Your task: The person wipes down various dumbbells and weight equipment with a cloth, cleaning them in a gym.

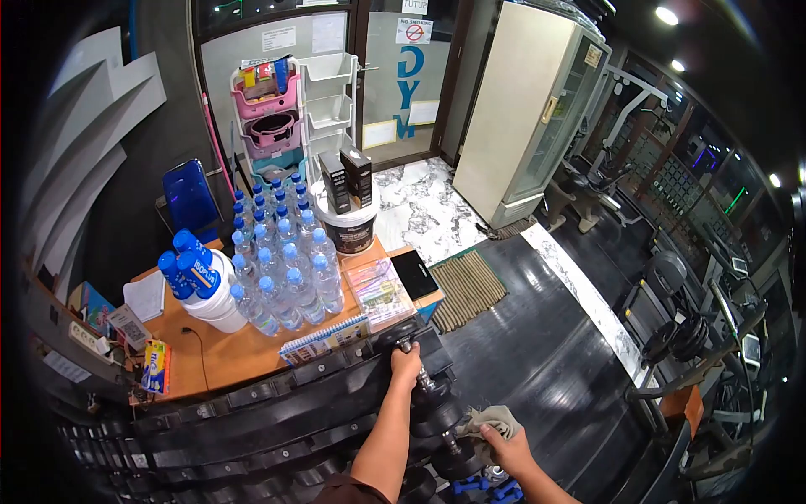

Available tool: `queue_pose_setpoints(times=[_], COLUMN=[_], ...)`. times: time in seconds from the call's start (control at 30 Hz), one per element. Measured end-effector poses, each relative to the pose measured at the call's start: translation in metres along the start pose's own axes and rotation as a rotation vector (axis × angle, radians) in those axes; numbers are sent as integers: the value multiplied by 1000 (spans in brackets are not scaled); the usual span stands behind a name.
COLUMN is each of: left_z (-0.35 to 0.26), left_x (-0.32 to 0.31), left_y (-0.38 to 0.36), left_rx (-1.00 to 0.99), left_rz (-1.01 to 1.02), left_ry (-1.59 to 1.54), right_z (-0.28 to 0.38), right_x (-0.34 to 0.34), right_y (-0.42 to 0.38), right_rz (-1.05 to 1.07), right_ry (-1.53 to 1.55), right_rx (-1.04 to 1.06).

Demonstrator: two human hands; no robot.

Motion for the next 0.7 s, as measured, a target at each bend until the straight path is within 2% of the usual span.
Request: queue_pose_setpoints(times=[0.13,0.23,0.27,0.4,0.53,0.63,0.7], left_z=[-40,-37,-46,-22,-49,-31,-27], left_x=[0,7,9,13,20,18,4], left_y=[-32,-39,-52,-74,-172,-250,-325], left_rx=[-34,-198,-165,-264,-385,-434,-399], left_rz=[-108,-163,-95,-73,-184,83,324], left_ry=[-86,288,246,313,377,172,144], right_z=[-4,-13,-15,-23,-25,-35,-44], right_x=[4,18,24,50,77,102,119], right_y=[-12,-21,-25,-36,-57,-72,-84], right_rz=[43,68,71,107,199,347,429], right_ry=[24,54,49,76,142,255,328], right_rx=[4,-10,1,43,48,23,-33])
Point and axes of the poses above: each hand's wrist, its own y-axis towards the middle knuckle, its own x-axis out of the back of the hand, z = x × y, the point moved 3 cm from there along y, towards the middle knuckle, and after that the axes turned 10 degrees about -x, right-handed, at the moved point
